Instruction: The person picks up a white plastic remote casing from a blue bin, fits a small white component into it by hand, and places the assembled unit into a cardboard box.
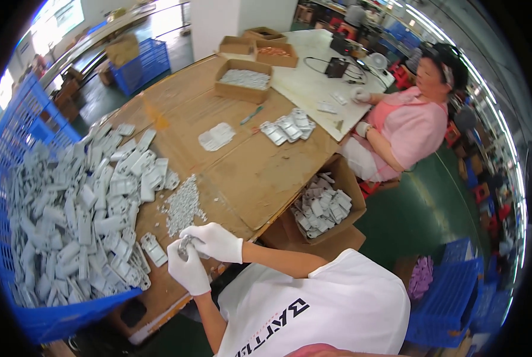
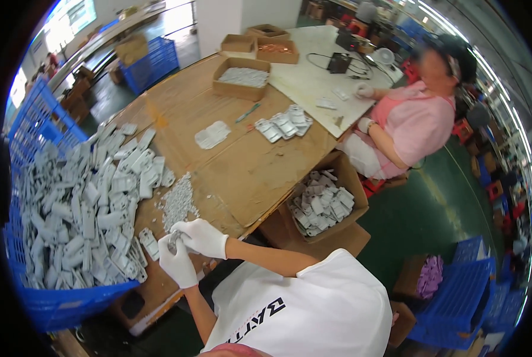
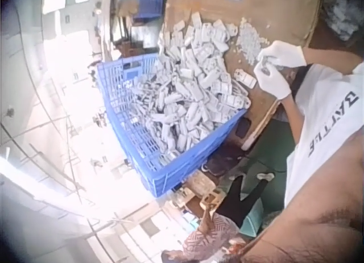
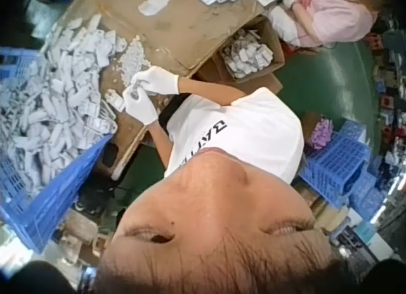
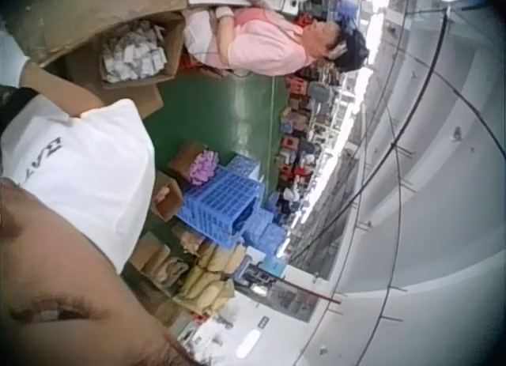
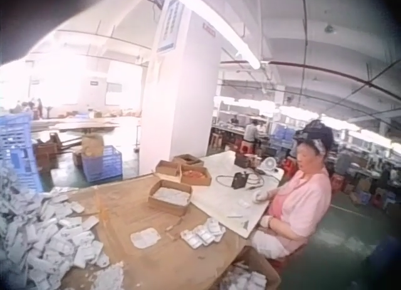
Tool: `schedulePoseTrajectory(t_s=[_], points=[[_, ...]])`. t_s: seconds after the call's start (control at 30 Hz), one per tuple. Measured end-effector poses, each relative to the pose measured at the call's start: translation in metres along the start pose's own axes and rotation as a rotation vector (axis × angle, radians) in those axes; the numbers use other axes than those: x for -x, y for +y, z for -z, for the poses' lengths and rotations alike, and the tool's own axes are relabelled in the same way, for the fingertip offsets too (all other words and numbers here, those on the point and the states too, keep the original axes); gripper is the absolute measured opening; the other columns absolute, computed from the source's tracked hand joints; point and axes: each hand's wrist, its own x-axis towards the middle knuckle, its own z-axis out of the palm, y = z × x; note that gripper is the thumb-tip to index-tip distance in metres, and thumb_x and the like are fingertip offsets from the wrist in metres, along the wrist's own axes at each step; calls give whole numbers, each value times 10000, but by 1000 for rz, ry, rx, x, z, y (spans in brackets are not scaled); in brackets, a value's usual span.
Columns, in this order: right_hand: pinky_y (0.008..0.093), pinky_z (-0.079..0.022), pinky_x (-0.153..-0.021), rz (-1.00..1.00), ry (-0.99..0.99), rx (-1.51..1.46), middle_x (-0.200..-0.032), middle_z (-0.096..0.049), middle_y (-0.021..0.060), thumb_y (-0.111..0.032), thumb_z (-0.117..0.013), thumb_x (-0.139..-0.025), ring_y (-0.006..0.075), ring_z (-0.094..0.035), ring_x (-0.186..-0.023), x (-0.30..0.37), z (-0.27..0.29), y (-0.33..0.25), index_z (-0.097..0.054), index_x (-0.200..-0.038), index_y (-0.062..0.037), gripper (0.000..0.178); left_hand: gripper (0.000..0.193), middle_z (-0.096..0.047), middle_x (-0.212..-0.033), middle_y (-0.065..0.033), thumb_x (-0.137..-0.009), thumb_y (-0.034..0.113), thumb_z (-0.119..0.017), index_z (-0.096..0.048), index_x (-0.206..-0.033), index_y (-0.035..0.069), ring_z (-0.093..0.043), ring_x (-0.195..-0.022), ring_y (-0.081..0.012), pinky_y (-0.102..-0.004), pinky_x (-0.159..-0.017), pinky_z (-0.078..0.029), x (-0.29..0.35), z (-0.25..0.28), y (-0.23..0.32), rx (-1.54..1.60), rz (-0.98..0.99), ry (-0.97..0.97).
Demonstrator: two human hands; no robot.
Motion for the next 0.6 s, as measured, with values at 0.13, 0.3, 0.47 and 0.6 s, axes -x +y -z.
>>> schedulePoseTrajectory(t_s=[0.13,0.3,0.47,0.6], points=[[398,-571,-732,18,18,-19,-874,-711,199,-90,-599,-931,353,-718,-794,-2,1,9,-665,-1126,-57,208,64,-630,-791,-84,-898,11,-625,-629,-958,-12,-594,-723,-162,-324,-687,-487,-3,0,3,3,24,-35],[390,-569,-718,61,22,-22,-860,-708,194,-75,-602,-924,344,-716,-774,-3,2,9,-668,-1093,-53,183,60,-621,-789,-80,-900,10,-617,-620,-950,-22,-584,-721,-157,-315,-685,-481,-2,-1,0,47,11,-42],[341,-561,-677,-75,4,-173,-807,-697,162,-50,-602,-885,228,-723,-730,6,0,-10,-671,-1051,-43,180,81,-643,-813,-115,-875,-16,-632,-644,-955,-16,-615,-751,-191,-333,-705,-493,5,10,2,-29,-48,-52],[322,-554,-767,-106,13,-183,-886,-711,129,-37,-592,-860,163,-698,-828,8,-7,2,-681,-1049,-31,209,187,-670,-881,-132,-821,-19,-660,-666,-1008,-5,-674,-821,-273,-358,-779,-525,9,13,-7,-6,-95,-64]])
